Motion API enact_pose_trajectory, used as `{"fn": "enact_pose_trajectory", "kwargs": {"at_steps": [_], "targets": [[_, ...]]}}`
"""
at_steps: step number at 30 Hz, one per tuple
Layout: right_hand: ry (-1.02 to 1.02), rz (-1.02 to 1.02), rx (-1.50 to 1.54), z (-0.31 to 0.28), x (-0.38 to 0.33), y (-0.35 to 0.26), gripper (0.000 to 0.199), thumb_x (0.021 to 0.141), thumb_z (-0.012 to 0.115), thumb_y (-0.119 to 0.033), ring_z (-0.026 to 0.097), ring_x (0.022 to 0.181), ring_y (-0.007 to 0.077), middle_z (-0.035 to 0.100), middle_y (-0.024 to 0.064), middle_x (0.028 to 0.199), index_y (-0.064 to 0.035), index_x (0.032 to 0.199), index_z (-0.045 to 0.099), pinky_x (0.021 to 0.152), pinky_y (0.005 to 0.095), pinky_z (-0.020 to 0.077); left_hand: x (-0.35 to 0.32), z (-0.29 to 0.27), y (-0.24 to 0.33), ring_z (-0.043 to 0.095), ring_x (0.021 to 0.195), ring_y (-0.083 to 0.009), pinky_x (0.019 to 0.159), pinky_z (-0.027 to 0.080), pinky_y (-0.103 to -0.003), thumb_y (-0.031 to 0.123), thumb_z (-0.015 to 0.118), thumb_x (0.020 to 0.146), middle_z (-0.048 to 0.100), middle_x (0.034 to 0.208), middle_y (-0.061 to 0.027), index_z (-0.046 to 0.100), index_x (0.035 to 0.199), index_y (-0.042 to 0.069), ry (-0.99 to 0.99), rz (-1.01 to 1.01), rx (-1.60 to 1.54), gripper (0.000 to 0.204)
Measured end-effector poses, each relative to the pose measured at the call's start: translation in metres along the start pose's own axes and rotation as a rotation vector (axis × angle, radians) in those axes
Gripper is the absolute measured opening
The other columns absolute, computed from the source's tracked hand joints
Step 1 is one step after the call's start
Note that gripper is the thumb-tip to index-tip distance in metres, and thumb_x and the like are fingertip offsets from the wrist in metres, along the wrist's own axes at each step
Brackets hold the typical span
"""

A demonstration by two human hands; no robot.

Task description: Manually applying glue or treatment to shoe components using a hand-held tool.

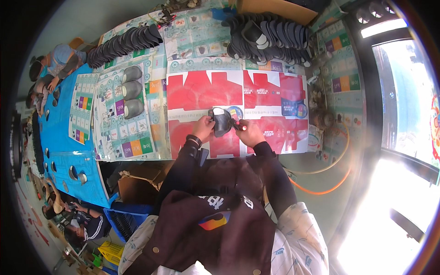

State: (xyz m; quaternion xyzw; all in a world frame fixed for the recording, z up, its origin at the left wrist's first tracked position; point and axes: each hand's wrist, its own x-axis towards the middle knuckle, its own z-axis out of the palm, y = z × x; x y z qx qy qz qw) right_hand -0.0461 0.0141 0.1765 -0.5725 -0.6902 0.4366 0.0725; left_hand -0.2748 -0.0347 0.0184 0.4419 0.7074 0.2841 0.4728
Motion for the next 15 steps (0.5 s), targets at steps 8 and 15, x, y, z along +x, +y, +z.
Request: {"fn": "enact_pose_trajectory", "kwargs": {"at_steps": [8, 15], "targets": [[-0.127, -0.004, -0.042, -0.004, 0.001, 0.003, 0.029, 0.082, 0.063, -0.024, 0.064, 0.092, 0.0473, 0.068, 0.0269, 0.092, -0.0062, 0.104, 0.069, 0.079, 0.0503, 0.0522, -0.001, -0.002, 0.001, 0.072, 0.081, -0.0181, 0.07, 0.058, -0.032, 0.02, 0.068, 0.095, 0.074, 0.096, -0.0131, 0.061, 0.121, -0.003, -0.039, -0.081, -0.181, 0.036], [-0.113, 0.002, 0.01, 0.0, -0.004, 0.009, 0.028, 0.082, 0.064, -0.024, 0.065, 0.093, 0.0458, 0.068, 0.0261, 0.092, -0.0061, 0.103, 0.07, 0.079, 0.0502, 0.0525, -0.007, -0.006, 0.012, 0.071, 0.082, -0.0167, 0.069, 0.057, -0.03, 0.02, 0.065, 0.097, 0.073, 0.101, -0.0129, 0.059, 0.124, -0.003, -0.064, -0.125, -0.129, 0.036]]}}
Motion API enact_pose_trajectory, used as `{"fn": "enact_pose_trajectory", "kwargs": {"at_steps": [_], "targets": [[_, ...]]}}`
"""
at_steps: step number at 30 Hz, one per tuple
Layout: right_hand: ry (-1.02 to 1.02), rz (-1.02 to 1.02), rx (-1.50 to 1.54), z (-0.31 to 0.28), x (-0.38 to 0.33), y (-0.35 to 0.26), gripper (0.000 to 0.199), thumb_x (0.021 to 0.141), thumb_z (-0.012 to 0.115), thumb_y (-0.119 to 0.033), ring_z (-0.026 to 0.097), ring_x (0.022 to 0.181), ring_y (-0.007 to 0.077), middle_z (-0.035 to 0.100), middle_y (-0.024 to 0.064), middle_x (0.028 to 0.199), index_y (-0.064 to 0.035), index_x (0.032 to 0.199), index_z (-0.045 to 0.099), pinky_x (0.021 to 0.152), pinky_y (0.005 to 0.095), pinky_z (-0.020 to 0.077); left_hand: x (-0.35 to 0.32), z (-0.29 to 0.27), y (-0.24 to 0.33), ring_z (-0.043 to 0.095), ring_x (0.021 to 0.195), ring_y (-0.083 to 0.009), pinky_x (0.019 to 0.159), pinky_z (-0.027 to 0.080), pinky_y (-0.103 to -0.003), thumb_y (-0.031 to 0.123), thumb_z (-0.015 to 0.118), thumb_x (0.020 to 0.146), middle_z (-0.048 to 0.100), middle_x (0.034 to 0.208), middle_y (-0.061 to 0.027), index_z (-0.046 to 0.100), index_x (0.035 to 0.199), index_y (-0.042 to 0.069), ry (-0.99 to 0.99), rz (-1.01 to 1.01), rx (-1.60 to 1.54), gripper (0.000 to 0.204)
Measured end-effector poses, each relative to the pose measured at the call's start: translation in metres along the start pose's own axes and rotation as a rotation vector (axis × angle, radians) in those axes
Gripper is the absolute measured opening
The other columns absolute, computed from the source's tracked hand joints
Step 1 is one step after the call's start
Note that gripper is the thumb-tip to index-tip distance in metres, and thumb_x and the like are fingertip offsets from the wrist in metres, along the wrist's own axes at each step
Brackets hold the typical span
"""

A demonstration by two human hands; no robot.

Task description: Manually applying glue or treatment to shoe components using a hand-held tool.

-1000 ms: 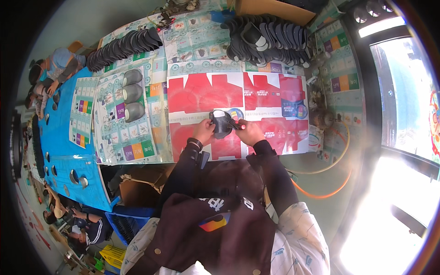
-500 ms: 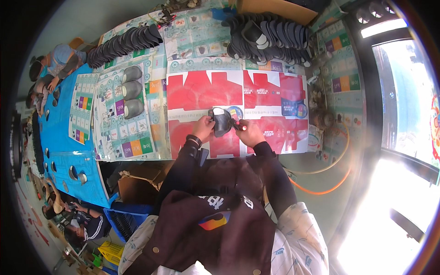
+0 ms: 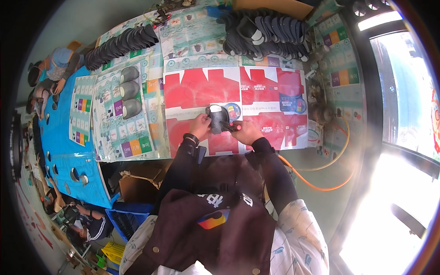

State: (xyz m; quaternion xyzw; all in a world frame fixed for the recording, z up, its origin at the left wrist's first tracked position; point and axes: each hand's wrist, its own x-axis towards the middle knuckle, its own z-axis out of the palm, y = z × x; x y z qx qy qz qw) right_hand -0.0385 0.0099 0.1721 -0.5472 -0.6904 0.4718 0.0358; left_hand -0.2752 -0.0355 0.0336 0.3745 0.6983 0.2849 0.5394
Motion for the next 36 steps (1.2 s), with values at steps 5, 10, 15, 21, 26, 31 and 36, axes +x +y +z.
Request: {"fn": "enact_pose_trajectory", "kwargs": {"at_steps": [5, 10, 15, 21, 26, 31, 36], "targets": [[0.104, 0.037, 0.061, 0.001, -0.004, 0.001, 0.029, 0.082, 0.065, -0.022, 0.065, 0.094, 0.045, 0.07, 0.0248, 0.093, -0.0059, 0.105, 0.07, 0.079, 0.0501, 0.053, 0.004, 0.003, -0.012, 0.071, 0.083, -0.0163, 0.07, 0.058, -0.03, 0.019, 0.066, 0.096, 0.073, 0.101, -0.0118, 0.059, 0.124, -0.003, 0.036, 0.054, -0.052, 0.036], [-0.065, 0.062, -0.068, 0.007, -0.013, 0.001, 0.029, 0.085, 0.063, -0.027, 0.065, 0.094, 0.046, 0.069, 0.0254, 0.095, -0.0112, 0.108, 0.071, 0.079, 0.0521, 0.0527, 0.004, 0.004, -0.008, 0.071, 0.082, -0.0167, 0.068, 0.058, -0.03, 0.019, 0.067, 0.096, 0.072, 0.102, -0.0105, 0.059, 0.124, -0.003, 0.003, -0.006, -0.11, 0.036], [0.017, 0.064, -0.018, 0.002, -0.009, 0.006, 0.024, 0.085, 0.063, -0.024, 0.064, 0.092, 0.0475, 0.068, 0.0267, 0.092, -0.0071, 0.101, 0.068, 0.078, 0.0537, 0.0514, -0.002, 0.005, 0.002, 0.071, 0.08, -0.0159, 0.068, 0.059, -0.03, 0.019, 0.069, 0.095, 0.072, 0.099, -0.0111, 0.059, 0.123, -0.002, 0.013, 0.002, -0.072, 0.037], [0.258, 0.007, -0.048, -0.004, -0.007, 0.011, 0.019, 0.085, 0.061, -0.02, 0.063, 0.086, 0.0499, 0.066, 0.0288, 0.085, -0.0047, 0.096, 0.065, 0.073, 0.0572, 0.0494, -0.002, 0.009, 0.0, 0.071, 0.076, -0.0154, 0.067, 0.058, -0.03, 0.019, 0.072, 0.092, 0.073, 0.094, -0.0107, 0.06, 0.121, -0.001, 0.039, 0.057, -0.03, 0.038], [0.204, 0.072, -0.102, 0.005, -0.015, 0.012, 0.02, 0.085, 0.061, -0.021, 0.063, 0.089, 0.0499, 0.066, 0.0281, 0.086, -0.0053, 0.096, 0.067, 0.073, 0.0566, 0.05, -0.002, 0.011, 0.001, 0.071, 0.075, -0.0153, 0.065, 0.057, -0.03, 0.021, 0.077, 0.089, 0.074, 0.092, -0.0101, 0.061, 0.119, 0.0, 0.061, 0.078, -0.048, 0.039], [0.102, 0.006, -0.072, 0.009, -0.023, 0.002, 0.022, 0.086, 0.061, -0.022, 0.068, 0.082, 0.0456, 0.07, 0.024, 0.084, -0.0052, 0.099, 0.069, 0.071, 0.0526, 0.0537, -0.007, 0.012, 0.006, 0.073, 0.079, -0.0212, 0.07, 0.057, -0.035, 0.023, 0.079, 0.087, 0.075, 0.09, -0.0115, 0.063, 0.114, 0.0, 0.146, 0.148, 0.115, 0.039], [-0.056, 0.274, 0.295, 0.002, -0.013, -0.006, 0.024, 0.082, 0.063, -0.02, 0.071, 0.067, 0.0271, 0.072, 0.0112, 0.076, -0.002, 0.097, 0.07, 0.062, 0.0407, 0.0555, -0.004, 0.009, 0.001, 0.073, 0.084, -0.0289, 0.075, 0.057, -0.039, 0.022, 0.078, 0.086, 0.075, 0.094, -0.0152, 0.064, 0.112, 0.0, 0.241, 0.126, 0.201, 0.036]]}}
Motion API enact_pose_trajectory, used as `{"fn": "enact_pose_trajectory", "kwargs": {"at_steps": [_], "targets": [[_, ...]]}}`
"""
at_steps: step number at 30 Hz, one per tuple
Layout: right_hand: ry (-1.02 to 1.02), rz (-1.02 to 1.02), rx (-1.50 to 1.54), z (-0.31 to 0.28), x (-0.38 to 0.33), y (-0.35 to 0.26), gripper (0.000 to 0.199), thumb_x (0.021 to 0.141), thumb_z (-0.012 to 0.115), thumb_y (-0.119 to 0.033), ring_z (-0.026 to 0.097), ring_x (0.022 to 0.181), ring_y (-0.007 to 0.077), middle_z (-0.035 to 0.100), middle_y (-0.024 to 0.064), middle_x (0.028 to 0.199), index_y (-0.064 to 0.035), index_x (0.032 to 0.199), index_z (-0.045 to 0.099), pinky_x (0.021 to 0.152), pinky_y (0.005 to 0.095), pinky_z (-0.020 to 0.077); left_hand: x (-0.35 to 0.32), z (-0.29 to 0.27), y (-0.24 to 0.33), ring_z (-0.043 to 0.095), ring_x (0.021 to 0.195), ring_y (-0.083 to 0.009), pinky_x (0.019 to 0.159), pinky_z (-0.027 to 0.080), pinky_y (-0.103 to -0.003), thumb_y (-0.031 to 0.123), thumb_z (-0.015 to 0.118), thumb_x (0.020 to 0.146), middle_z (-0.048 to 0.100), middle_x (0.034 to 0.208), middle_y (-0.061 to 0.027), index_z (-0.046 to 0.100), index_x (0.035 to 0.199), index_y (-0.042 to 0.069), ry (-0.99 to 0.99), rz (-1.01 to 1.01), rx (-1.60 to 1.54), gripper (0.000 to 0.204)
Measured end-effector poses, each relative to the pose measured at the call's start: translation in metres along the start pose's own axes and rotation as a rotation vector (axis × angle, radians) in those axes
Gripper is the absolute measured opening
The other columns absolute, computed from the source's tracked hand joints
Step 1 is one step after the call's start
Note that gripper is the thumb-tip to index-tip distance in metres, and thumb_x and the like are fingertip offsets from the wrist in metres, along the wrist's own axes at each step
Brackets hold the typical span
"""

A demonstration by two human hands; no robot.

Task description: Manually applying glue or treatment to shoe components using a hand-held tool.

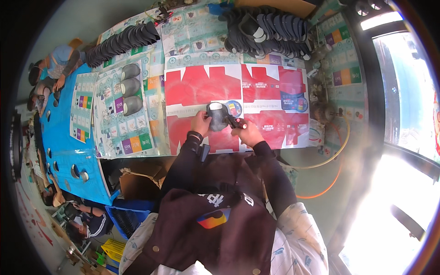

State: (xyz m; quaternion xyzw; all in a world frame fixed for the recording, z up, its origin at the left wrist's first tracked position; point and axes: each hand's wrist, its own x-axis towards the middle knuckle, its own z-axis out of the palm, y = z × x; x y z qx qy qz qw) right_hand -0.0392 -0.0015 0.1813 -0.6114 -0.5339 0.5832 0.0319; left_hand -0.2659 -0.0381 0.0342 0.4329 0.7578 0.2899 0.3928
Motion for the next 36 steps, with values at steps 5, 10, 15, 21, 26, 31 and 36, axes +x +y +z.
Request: {"fn": "enact_pose_trajectory", "kwargs": {"at_steps": [5, 10, 15, 21, 26, 31, 36], "targets": [[0.006, -0.129, -0.011, 0.002, 0.019, -0.001, 0.025, 0.081, 0.062, -0.019, 0.07, 0.06, 0.0276, 0.071, 0.0165, 0.074, 0.0, 0.096, 0.068, 0.059, 0.039, 0.0558, 0.002, -0.003, 0.003, 0.072, 0.094, -0.0329, 0.081, 0.055, -0.044, 0.017, 0.073, 0.088, 0.074, 0.098, -0.0173, 0.062, 0.116, 0.001, -0.011, -0.014, 0.051, 0.034], [0.105, -0.133, -0.011, 0.012, 0.045, 0.008, 0.029, 0.082, 0.061, -0.021, 0.073, 0.078, 0.0337, 0.07, 0.0201, 0.078, -0.0019, 0.103, 0.066, 0.07, 0.0449, 0.0554, -0.002, -0.026, -0.006, 0.073, 0.094, -0.0256, 0.084, 0.055, -0.037, 0.027, 0.075, 0.089, 0.075, 0.103, -0.017, 0.066, 0.114, -0.001, -0.019, -0.031, 0.06, 0.038], [-0.099, -0.125, 0.098, -0.001, 0.055, 0.022, 0.03, 0.08, 0.064, -0.023, 0.07, 0.082, 0.0381, 0.069, 0.0245, 0.083, 0.0009, 0.097, 0.066, 0.074, 0.0454, 0.0537, 0.003, -0.07, -0.055, 0.071, 0.096, -0.0231, 0.084, 0.056, -0.035, 0.026, 0.072, 0.094, 0.072, 0.113, -0.0153, 0.062, 0.12, -0.001, -0.108, -0.066, -0.048, 0.039], [0.099, -0.124, 0.164, -0.01, 0.051, 0.017, 0.029, 0.08, 0.066, -0.022, 0.069, 0.073, 0.0322, 0.069, 0.0205, 0.076, 0.004, 0.092, 0.066, 0.068, 0.0418, 0.0527, -0.011, -0.1, -0.061, 0.07, 0.094, -0.0177, 0.075, 0.058, -0.028, 0.02, 0.067, 0.099, 0.067, 0.11, -0.0089, 0.06, 0.121, 0.001, -0.137, -0.309, -0.452, 0.03], [-0.036, -0.188, 0.2, -0.014, 0.045, 0.014, 0.021, 0.083, 0.067, -0.018, 0.056, 0.053, 0.0189, 0.059, 0.0071, 0.058, -0.0006, 0.073, 0.062, 0.054, 0.0371, 0.0422, -0.012, -0.105, -0.035, 0.069, 0.1, -0.0226, 0.084, 0.058, -0.034, 0.019, 0.064, 0.101, 0.065, 0.118, -0.0107, 0.059, 0.127, 0.001, -0.111, -0.362, -0.496, 0.032], [-0.05, -0.137, 0.167, -0.016, 0.049, 0.011, 0.019, 0.081, 0.065, -0.019, 0.06, 0.058, 0.0211, 0.062, 0.0097, 0.062, -0.0007, 0.078, 0.065, 0.058, 0.0371, 0.0462, -0.011, -0.097, -0.023, 0.07, 0.1, -0.0216, 0.085, 0.057, -0.034, 0.019, 0.064, 0.101, 0.065, 0.117, -0.0095, 0.06, 0.126, 0.001, -0.114, -0.337, -0.536, 0.032], [-0.225, -0.145, 0.003, -0.018, 0.049, 0.016, 0.019, 0.083, 0.068, -0.019, 0.058, 0.056, 0.0175, 0.062, 0.0073, 0.062, -0.0013, 0.076, 0.067, 0.056, 0.0355, 0.0439, -0.012, -0.091, -0.022, 0.07, 0.098, -0.021, 0.085, 0.057, -0.034, 0.02, 0.065, 0.101, 0.065, 0.117, -0.0089, 0.062, 0.125, 0.002, -0.123, -0.333, -0.544, 0.03]]}}
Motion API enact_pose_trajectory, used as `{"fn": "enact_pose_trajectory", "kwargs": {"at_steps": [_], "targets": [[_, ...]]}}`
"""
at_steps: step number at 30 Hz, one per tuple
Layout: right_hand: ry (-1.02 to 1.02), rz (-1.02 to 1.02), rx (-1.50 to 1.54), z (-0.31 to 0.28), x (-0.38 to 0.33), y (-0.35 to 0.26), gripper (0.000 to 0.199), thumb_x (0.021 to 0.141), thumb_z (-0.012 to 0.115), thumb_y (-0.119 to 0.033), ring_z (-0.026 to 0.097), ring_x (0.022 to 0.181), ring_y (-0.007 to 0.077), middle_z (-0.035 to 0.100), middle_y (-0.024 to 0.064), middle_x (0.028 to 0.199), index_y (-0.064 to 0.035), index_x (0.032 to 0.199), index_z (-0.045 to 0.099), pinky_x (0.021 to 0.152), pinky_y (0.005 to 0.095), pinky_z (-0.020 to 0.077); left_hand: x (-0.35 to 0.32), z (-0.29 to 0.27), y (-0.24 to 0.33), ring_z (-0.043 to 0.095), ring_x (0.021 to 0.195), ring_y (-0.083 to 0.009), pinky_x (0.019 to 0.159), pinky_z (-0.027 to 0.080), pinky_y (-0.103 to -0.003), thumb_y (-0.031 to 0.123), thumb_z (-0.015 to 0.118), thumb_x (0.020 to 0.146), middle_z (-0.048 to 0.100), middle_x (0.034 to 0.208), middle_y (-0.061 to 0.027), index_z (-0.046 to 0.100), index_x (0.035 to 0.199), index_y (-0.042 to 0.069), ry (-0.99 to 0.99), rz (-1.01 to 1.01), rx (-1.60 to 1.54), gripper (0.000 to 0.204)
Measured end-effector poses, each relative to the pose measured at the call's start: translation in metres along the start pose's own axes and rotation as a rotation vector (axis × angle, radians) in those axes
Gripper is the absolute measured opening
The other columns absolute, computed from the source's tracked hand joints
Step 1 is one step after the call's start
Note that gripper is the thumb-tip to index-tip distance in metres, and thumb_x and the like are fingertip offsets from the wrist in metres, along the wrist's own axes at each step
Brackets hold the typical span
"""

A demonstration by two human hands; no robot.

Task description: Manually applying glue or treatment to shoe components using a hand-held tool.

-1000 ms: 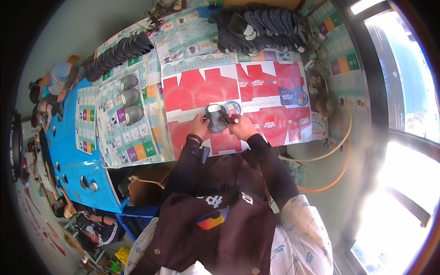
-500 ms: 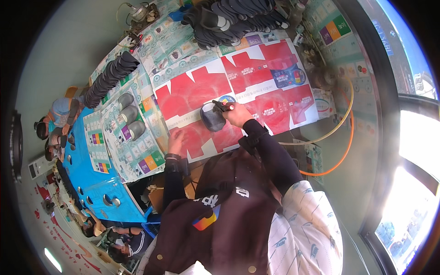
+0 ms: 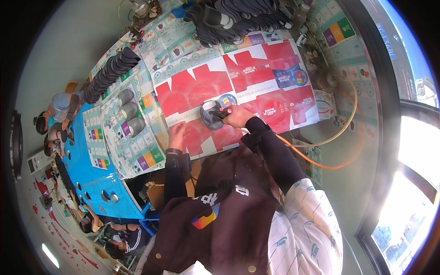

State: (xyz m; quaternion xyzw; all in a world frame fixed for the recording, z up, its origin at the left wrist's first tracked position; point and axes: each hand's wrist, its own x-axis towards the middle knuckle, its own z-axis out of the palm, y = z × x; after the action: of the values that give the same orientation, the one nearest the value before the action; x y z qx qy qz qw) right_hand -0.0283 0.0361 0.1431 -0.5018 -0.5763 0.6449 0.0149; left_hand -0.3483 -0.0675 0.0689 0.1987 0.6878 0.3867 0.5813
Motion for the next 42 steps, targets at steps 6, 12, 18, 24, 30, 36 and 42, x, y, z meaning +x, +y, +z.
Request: {"fn": "enact_pose_trajectory", "kwargs": {"at_steps": [6, 12, 18, 24, 30, 36, 42], "targets": [[0.226, -0.05, 0.118, 0.003, -0.005, -0.002, 0.037, 0.079, 0.066, -0.029, 0.068, 0.094, 0.0394, 0.071, 0.0254, 0.099, -0.0021, 0.105, 0.07, 0.083, 0.0441, 0.0531, 0.013, 0.001, -0.006, 0.07, 0.092, -0.0156, 0.075, 0.058, -0.028, 0.023, 0.069, 0.098, 0.07, 0.106, -0.0065, 0.066, 0.116, 0.002, 0.019, 0.026, 0.097, 0.028], [0.012, -0.051, -0.193, 0.002, -0.009, -0.002, 0.036, 0.081, 0.064, -0.029, 0.067, 0.096, 0.0423, 0.07, 0.0261, 0.1, -0.0036, 0.105, 0.071, 0.084, 0.0461, 0.0531, 0.026, 0.013, -0.009, 0.07, 0.084, -0.0149, 0.071, 0.056, -0.026, 0.023, 0.069, 0.097, 0.073, 0.101, -0.0065, 0.069, 0.111, 0.001, 0.051, 0.05, 0.151, 0.026], [0.082, -0.001, -0.153, -0.014, -0.02, 0.012, 0.041, 0.081, 0.066, -0.027, 0.069, 0.086, 0.0381, 0.072, 0.0213, 0.092, -0.0036, 0.114, 0.069, 0.078, 0.0451, 0.0538, 0.035, 0.042, -0.008, 0.069, 0.078, -0.0133, 0.068, 0.053, -0.026, 0.026, 0.069, 0.097, 0.074, 0.094, -0.0076, 0.068, 0.111, 0.001, -0.079, 0.052, 0.358, 0.029], [0.299, 0.001, 0.247, -0.022, -0.04, 0.037, 0.048, 0.079, 0.075, -0.015, 0.061, 0.06, 0.0153, 0.068, 0.0099, 0.081, -0.0012, 0.124, 0.065, 0.053, 0.0343, 0.0498, 0.042, 0.066, -0.008, 0.07, 0.067, -0.0161, 0.06, 0.053, -0.032, 0.028, 0.072, 0.089, 0.074, 0.075, -0.0073, 0.075, 0.091, 0.001, 0.005, 0.161, 0.614, 0.027], [0.315, -0.141, 0.27, -0.015, -0.055, 0.052, 0.032, 0.079, 0.078, -0.013, 0.064, 0.078, 0.0133, 0.073, 0.0054, 0.089, -0.0007, 0.108, 0.071, 0.072, 0.0326, 0.0515, 0.016, 0.088, 0.035, 0.071, 0.068, -0.0301, 0.066, 0.054, -0.042, 0.03, 0.074, 0.072, 0.071, 0.07, -0.0172, 0.073, 0.076, 0.002, -0.169, 0.174, 0.651, 0.028], [0.261, 0.061, 0.343, -0.018, -0.076, 0.036, 0.027, 0.078, 0.062, 0.0, 0.07, 0.087, 0.0182, 0.074, 0.008, 0.092, 0.0029, 0.104, 0.071, 0.076, 0.0294, 0.0525, -0.027, -0.033, 0.042, 0.07, 0.089, -0.0226, 0.073, 0.055, -0.035, 0.014, 0.068, 0.086, 0.067, 0.092, -0.0129, 0.058, 0.097, 0.001, -0.085, 0.321, 0.149, 0.019], [0.276, 0.032, 0.327, -0.009, -0.065, 0.01, 0.026, 0.078, 0.062, -0.002, 0.07, 0.078, 0.0168, 0.072, 0.0083, 0.085, 0.0028, 0.102, 0.071, 0.059, 0.0284, 0.0526, -0.037, -0.167, -0.02, 0.066, 0.109, -0.0293, 0.092, 0.059, -0.044, 0.011, 0.065, 0.095, 0.059, 0.122, -0.0175, 0.038, 0.126, 0.003, 0.306, 0.332, -0.585, 0.041]]}}
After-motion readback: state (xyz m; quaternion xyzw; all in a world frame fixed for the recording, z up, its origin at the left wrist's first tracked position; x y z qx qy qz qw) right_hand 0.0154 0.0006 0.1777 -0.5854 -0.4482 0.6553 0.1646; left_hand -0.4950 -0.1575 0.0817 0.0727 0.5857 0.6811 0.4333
